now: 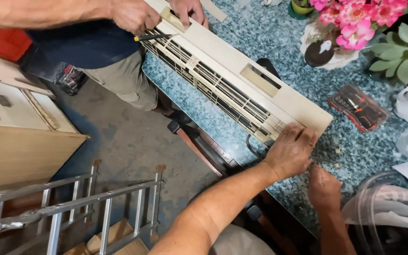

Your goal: Using screwdrivers to pry open the plastic casing and remove internal screws from an indoor air conditioning unit.

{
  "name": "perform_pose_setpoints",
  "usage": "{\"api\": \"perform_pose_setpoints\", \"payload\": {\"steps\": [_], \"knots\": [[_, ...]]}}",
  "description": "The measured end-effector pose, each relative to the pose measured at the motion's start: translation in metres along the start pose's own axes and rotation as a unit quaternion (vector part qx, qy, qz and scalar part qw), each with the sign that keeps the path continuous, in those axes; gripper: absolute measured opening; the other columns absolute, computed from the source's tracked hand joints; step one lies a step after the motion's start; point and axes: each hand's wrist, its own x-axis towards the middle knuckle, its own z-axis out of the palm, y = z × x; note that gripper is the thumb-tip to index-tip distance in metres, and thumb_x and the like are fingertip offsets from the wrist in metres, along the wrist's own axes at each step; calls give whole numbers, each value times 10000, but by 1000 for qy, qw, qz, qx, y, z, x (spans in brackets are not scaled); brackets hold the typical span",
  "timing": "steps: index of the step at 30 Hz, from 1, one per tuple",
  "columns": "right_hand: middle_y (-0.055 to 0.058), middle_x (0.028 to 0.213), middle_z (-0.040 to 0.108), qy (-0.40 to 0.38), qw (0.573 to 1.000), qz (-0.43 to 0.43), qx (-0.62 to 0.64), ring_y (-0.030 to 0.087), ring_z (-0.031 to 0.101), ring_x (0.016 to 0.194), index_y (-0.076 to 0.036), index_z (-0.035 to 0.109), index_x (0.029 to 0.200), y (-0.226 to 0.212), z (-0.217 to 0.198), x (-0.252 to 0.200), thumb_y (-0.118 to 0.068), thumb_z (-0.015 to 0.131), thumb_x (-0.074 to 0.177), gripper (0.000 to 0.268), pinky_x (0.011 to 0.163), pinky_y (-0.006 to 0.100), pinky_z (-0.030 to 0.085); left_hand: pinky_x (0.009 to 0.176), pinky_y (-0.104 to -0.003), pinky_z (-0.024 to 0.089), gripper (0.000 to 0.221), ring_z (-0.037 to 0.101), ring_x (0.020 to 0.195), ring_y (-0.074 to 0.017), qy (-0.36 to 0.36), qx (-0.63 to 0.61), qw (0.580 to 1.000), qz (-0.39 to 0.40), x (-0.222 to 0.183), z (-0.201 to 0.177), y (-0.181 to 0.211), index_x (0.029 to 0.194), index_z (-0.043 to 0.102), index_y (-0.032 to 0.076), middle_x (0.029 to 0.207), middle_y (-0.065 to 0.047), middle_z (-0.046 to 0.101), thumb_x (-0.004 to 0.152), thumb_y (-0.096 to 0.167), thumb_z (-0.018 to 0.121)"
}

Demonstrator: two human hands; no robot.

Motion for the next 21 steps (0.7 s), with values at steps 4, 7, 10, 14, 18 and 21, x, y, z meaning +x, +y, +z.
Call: {"api": "perform_pose_setpoints", "payload": {"steps": [4,7,10,14,18,21], "knots": [[143,695,499,2,1000,13,-22,277,448,720,-25,435,746,11,9,8,-434,380,1083,533,682,503,346,1156,-532,423,788,536,1098,-383,9,-9,1000,0,-3,7,-1,1298,516,-48,1197,-159,505,652,275,831],[132,607,466,5,1000,-7,-3,262,434,634,-24,445,711,12,12,9,-411,394,1104,554,633,489,331,1174,-547,416,832,537,1101,-397,4,-18,1000,-1,-3,8,-2,1344,479,-52,1207,-164,493,644,251,812],[122,609,446,-1,1000,13,19,256,412,622,-28,445,696,-2,8,5,-427,387,1103,573,610,474,312,1144,-545,427,714,497,1064,-378,26,-20,999,10,-3,11,-4,1305,539,-69,1189,-157,462,673,209,720],[123,614,501,5,999,26,24,259,465,634,-37,479,696,-7,8,5,-377,398,1090,527,636,474,348,1147,-527,396,671,454,1063,-363,3,-11,1000,15,-3,16,-6,1296,553,-61,1206,-145,424,725,259,698],[75,608,396,29,998,22,44,223,367,611,-77,353,688,-10,11,3,-326,422,1096,483,593,458,306,1057,-532,396,660,416,1075,-378,28,-59,997,42,-2,15,-11,1224,588,-98,1225,-162,400,703,260,778],[90,614,409,37,999,15,26,234,375,604,-55,395,684,-1,15,8,-343,442,1138,539,600,454,328,986,-483,390,457,350,1045,-315,69,-59,994,56,-2,13,-11,1086,660,-138,1170,-147,468,726,95,820]]}}
